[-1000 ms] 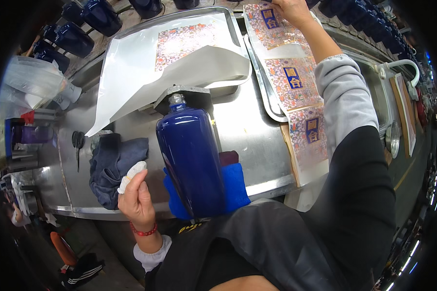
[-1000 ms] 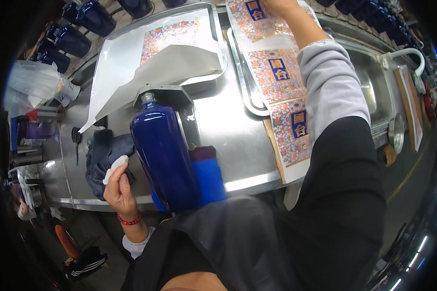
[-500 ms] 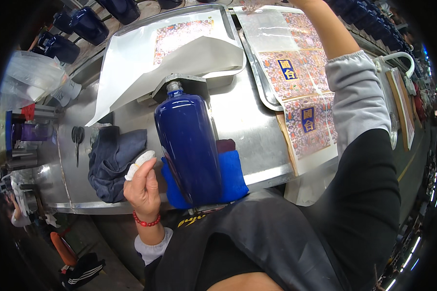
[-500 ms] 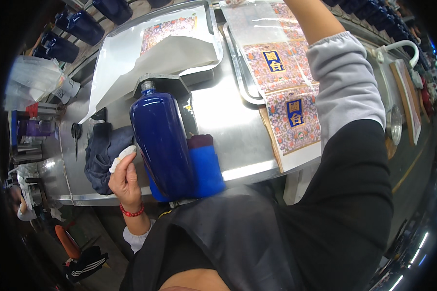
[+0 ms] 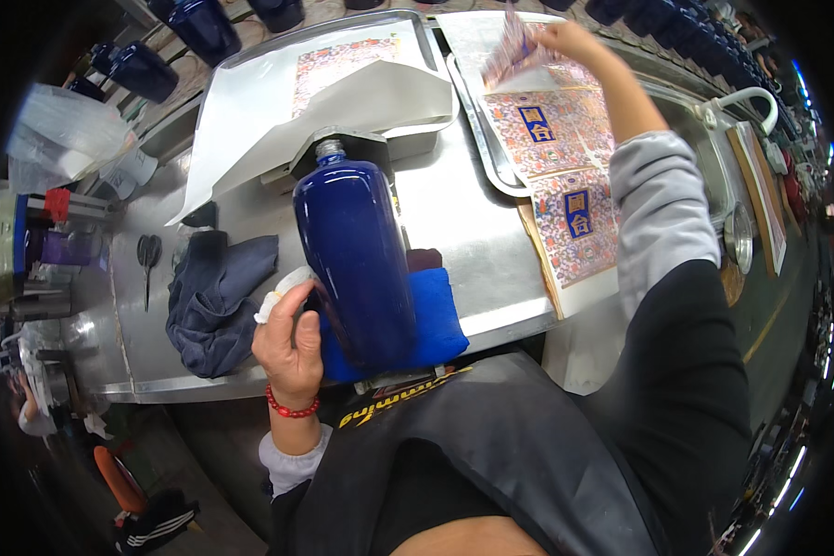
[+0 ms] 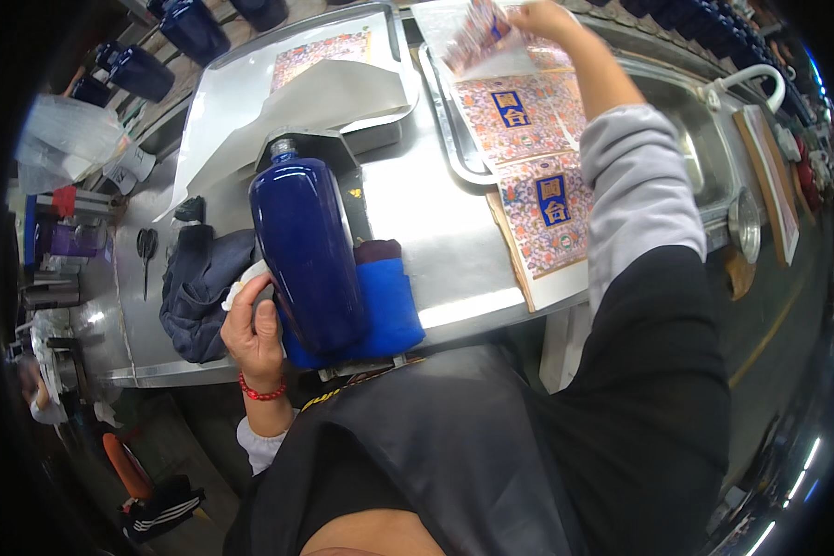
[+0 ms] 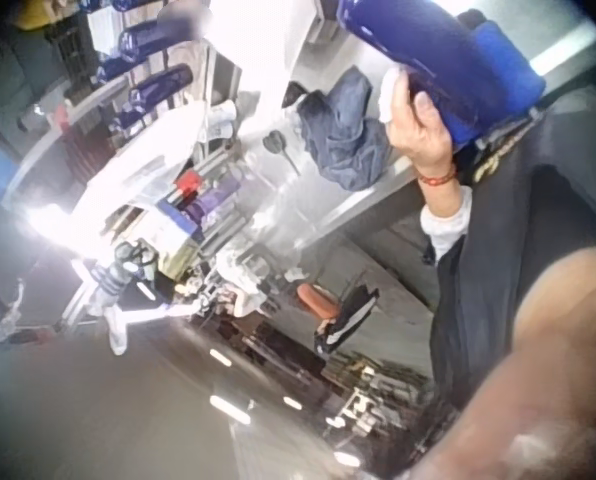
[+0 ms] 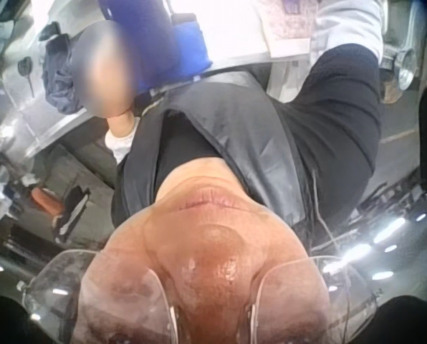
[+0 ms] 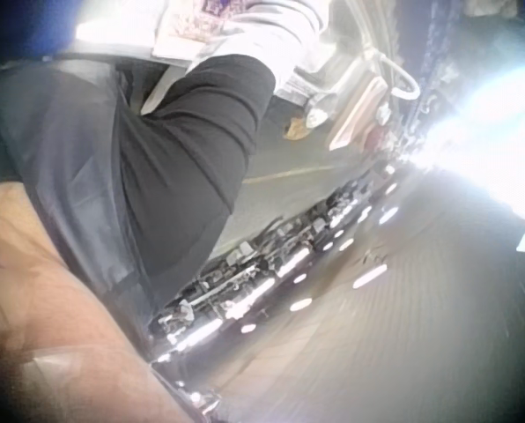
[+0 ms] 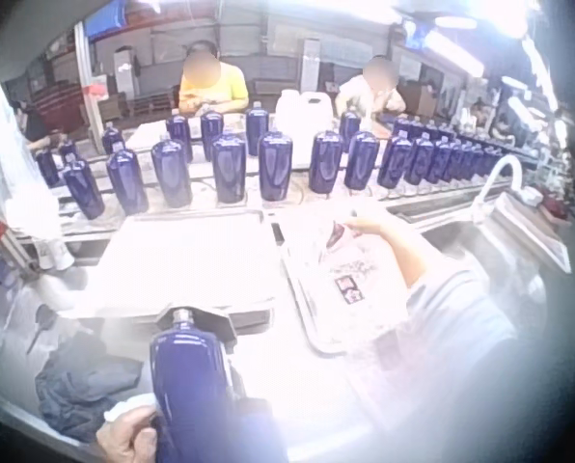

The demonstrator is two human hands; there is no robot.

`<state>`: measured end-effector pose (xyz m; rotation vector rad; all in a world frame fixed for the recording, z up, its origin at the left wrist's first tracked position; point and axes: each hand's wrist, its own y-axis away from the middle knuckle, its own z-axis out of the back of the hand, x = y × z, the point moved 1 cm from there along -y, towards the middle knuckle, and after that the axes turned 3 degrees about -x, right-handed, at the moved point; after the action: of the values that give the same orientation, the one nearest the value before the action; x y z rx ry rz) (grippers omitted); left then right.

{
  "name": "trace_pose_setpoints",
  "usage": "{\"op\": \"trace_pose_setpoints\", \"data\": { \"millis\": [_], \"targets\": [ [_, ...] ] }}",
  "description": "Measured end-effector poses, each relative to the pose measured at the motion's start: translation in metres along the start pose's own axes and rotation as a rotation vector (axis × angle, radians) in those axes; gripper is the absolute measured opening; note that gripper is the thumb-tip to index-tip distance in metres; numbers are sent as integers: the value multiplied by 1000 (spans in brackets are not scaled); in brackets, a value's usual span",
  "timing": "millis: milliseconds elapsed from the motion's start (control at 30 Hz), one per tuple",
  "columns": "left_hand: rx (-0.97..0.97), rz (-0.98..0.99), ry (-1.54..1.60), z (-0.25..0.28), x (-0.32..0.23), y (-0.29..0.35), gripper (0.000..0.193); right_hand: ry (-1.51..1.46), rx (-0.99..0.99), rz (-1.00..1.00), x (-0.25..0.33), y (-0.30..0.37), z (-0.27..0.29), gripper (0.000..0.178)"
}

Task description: The person applies decorative stickers to a blue ceramic bottle, smoothing each with a green tool and rotating the bottle to cover different sides. They peel backing from sticker sheets, align the stickers, and press them onto the bottle surface.

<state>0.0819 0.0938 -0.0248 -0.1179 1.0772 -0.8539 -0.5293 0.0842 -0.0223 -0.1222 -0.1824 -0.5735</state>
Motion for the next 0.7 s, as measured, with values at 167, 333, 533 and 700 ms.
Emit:
{"op": "trace_pose_setpoints", "data": {
  "millis": [167,333,533,700],
  "targets": [
    [201,-26,87,-1,-6,4,99,251,-330,13,-18,33,-76,35],
    [290,-51,-84,-6,-8,9,117,306,-301,112,3,38,-22,34],
    [132,-135,-216,-11,-10,15,109,275,-390,446,43,54,52,23],
    [64,-199,-313,-5,-21,11,108,211,-412,588,66,82,105,24]
  ]
}}
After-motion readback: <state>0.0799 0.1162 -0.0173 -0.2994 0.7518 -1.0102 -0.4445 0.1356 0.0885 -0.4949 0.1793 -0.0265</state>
